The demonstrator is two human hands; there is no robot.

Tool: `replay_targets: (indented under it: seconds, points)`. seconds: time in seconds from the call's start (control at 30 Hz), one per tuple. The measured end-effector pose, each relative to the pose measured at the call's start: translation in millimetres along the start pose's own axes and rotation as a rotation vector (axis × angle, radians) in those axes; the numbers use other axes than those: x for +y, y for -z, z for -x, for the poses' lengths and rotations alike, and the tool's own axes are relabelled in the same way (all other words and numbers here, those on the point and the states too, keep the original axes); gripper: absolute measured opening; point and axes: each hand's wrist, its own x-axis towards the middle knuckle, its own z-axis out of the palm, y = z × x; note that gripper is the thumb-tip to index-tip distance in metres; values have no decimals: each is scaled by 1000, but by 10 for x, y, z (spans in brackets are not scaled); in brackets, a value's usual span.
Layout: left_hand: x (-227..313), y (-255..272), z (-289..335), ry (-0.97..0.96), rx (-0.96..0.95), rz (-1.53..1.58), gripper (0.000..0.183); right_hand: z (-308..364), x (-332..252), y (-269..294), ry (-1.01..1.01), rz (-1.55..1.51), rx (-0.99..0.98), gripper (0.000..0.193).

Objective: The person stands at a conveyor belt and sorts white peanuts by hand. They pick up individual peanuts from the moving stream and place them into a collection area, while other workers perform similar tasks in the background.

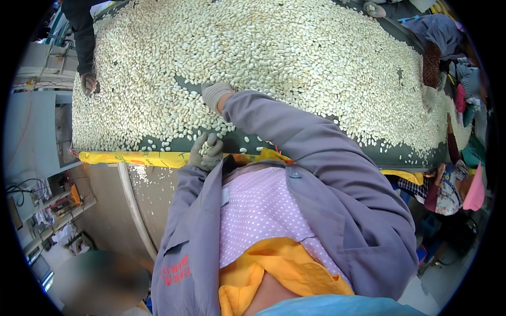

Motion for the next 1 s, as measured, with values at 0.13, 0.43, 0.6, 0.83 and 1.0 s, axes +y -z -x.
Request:
replay_targets:
  seconds: [0.13,0.43,0.6,0.83,1.0]
  points:
    - [-67,16,-105,10,-23,-56,34,48,345,-144,72,-114,95,27]
    - [-358,-101,-254,-27,148,54,36,1564,1812,-87,241,-2301,-37,15]
    - [-443,-46,-359,10,100,81,34,2009,3175,141,8,-2024,635,26]
    - [-674,-163,-722,-14,304,-54,33,1537,3278,117,-686,-1696,1078,45]
    - [-860,-116,-1085,159,236,-66,30,1754,2236,-65,-134,-1380,367,37]
